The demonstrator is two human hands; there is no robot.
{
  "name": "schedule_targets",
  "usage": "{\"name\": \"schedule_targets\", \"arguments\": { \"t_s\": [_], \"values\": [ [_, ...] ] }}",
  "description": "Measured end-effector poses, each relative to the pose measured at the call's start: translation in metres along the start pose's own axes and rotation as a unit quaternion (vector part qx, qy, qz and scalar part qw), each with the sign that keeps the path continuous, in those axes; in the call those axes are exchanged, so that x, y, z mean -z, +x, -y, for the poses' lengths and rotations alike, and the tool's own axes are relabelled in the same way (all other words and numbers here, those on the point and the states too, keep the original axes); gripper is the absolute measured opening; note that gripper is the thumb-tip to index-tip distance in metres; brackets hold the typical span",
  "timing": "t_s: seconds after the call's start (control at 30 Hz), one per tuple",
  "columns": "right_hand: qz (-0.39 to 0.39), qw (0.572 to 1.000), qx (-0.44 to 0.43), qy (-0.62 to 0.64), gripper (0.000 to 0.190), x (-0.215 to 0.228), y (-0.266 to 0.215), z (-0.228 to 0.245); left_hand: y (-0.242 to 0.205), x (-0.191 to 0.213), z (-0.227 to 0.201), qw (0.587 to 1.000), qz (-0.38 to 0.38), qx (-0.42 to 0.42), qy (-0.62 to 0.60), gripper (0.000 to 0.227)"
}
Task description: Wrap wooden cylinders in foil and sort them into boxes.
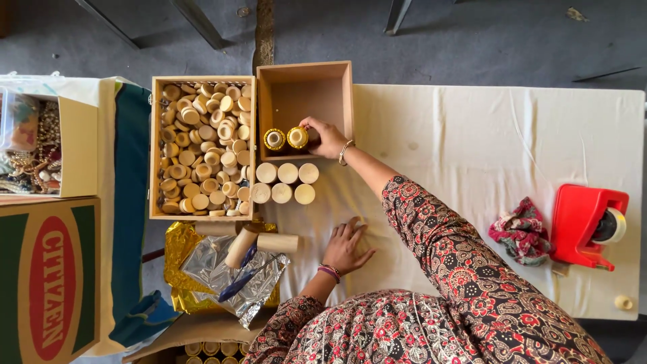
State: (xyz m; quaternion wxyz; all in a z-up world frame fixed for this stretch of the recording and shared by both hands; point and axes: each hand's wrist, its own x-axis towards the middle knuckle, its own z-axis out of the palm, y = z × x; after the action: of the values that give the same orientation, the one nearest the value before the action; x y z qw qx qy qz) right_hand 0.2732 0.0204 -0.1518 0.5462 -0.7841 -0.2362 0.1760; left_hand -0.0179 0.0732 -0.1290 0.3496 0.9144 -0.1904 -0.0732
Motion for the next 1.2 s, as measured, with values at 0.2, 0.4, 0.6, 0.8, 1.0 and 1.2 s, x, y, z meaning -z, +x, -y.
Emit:
{"name": "schedule_targets", "arguments": {
  "t_s": [0.2,0.4,0.6,0.8,1.0,1.2],
  "values": [
    [-0.027,0.997,0.046,-0.050,0.055,-0.005,-0.001,-0.001,-0.001,-0.002,-0.001,1.000,0.002,0.008,0.006,0.069],
    [-0.027,0.998,0.015,-0.046,0.056,-0.010,0.002,-0.005,-0.002,-0.005,-0.001,1.000,0.007,0.012,0.008,0.068],
    [0.019,0.999,-0.035,-0.014,0.063,0.006,-0.005,0.009,-0.001,-0.004,-0.002,0.999,0.025,0.019,0.017,0.068],
    [0.010,0.999,-0.004,-0.051,0.079,0.005,-0.004,0.006,-0.002,-0.006,-0.002,0.999,0.022,0.022,0.012,0.067],
    [0.056,0.980,0.034,-0.189,0.070,0.015,0.005,0.033,-0.001,-0.006,-0.002,0.999,0.024,0.026,0.004,0.067],
    [-0.152,0.968,0.066,-0.189,0.062,0.008,0.024,-0.003,0.000,0.001,-0.003,0.999,0.022,0.023,-0.011,0.067]
  ]
}}
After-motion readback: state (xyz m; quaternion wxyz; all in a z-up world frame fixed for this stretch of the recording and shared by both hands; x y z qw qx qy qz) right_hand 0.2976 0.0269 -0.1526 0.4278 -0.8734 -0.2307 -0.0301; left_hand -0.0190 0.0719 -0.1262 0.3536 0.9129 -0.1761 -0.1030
